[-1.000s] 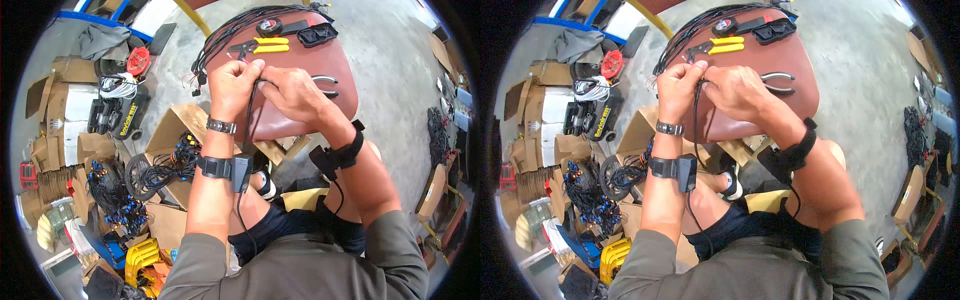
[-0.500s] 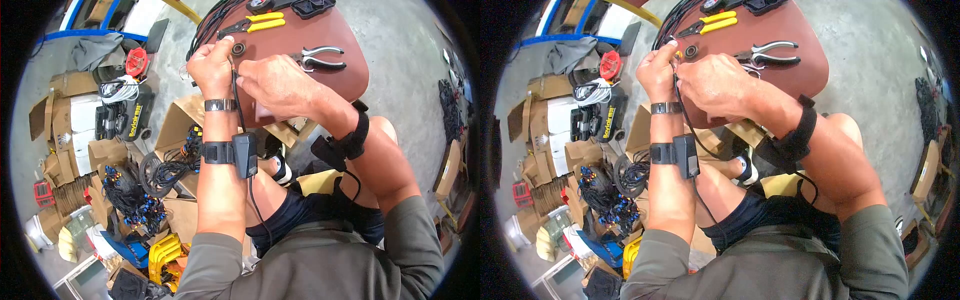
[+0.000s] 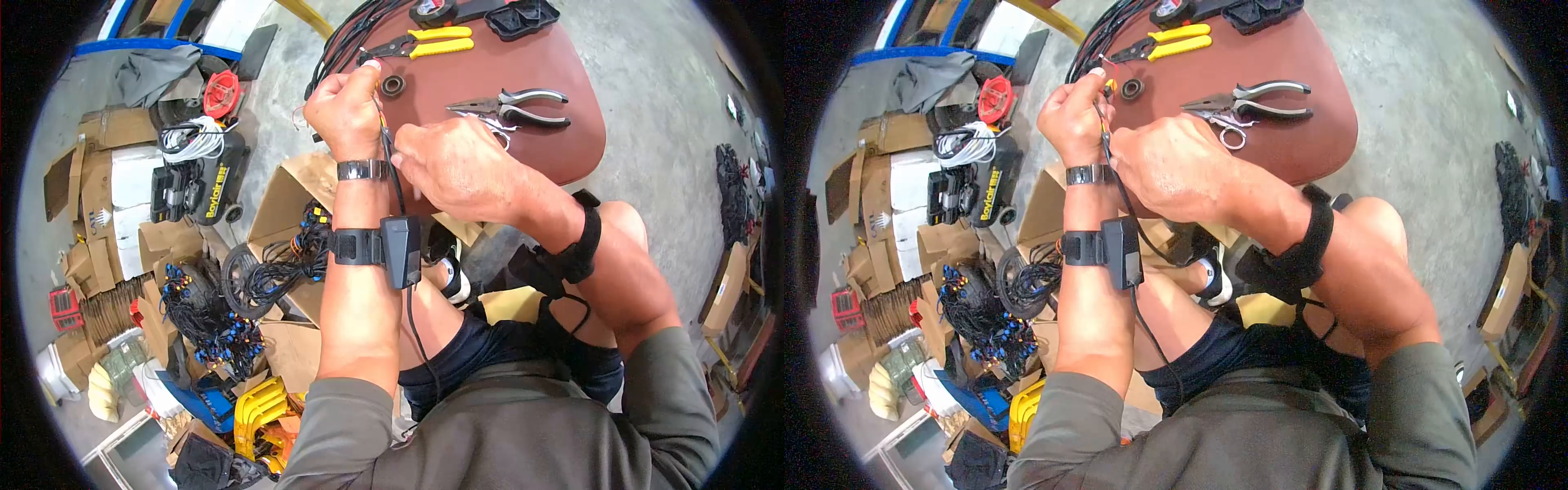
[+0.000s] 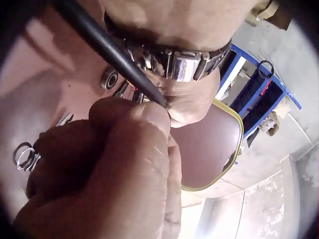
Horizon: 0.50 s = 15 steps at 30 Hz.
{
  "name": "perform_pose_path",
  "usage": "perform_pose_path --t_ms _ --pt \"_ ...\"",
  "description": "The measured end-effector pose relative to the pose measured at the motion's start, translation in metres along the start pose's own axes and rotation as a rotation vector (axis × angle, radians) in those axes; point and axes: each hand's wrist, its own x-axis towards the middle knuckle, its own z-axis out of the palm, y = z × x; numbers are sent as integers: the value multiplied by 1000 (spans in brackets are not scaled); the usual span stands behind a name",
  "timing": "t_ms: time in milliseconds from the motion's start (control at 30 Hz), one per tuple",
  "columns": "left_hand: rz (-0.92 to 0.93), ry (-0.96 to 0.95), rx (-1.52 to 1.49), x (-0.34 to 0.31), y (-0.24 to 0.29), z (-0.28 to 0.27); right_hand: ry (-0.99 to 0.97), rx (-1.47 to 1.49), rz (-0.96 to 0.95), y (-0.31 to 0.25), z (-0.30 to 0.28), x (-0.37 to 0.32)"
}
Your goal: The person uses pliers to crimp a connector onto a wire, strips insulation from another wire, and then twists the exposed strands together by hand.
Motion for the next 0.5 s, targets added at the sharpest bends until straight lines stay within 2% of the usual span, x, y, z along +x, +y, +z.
perform_pose_path --t_ms 500 --pt "196 84 77 7 -11 2 -32 -8 -53 -2 -6 -9"
